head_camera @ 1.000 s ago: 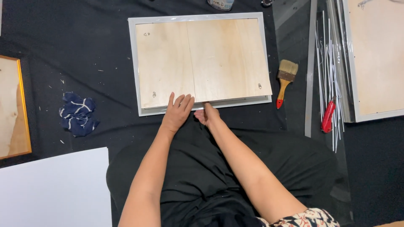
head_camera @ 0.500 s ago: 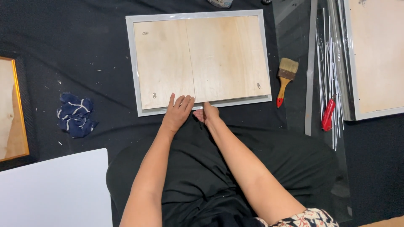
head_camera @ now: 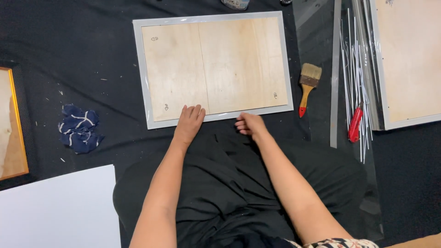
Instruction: The person aligns and presses a wooden backing board into a metal frame, then uses a red utility knife to trim excess material along the edges. The person works on a single frame placed on a black cloth-covered surface.
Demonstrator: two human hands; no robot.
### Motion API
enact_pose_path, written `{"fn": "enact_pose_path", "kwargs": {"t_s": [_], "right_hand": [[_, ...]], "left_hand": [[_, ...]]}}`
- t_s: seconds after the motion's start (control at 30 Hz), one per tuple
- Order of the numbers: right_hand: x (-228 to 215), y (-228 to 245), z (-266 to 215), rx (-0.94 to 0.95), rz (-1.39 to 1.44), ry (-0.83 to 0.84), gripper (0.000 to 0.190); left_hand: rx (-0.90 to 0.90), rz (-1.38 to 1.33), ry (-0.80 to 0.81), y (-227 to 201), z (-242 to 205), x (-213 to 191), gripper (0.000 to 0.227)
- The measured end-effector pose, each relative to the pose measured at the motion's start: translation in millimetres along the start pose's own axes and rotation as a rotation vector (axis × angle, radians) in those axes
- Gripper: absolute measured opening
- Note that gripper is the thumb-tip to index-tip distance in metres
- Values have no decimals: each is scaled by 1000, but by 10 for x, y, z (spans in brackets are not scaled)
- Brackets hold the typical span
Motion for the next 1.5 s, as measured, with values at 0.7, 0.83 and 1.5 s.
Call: {"fn": "enact_pose_path", "kwargs": {"t_s": [0.7,0.83,1.5], "right_hand": [[-1343,-159,157,-508,-280,-577,21],[-1269,-82,34,-553,-393,-592,27],[-1243,-24,49,-446,-661,-518,48]], "left_hand": [[-252,-220,61,328,-116,-431,51],[-701,-423,321,571,-281,-854,87],[-799,-326,306,694,-517,-444,90]]}}
Point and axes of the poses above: each hand's wrist, its own z-axis towards the middle knuckle, its own x-axis out of the palm, y = z × x, the point moved 1 cm from there along z, towards the middle knuckle, and after that the axes turned 14 degrees about y, right-handed, at the moved point
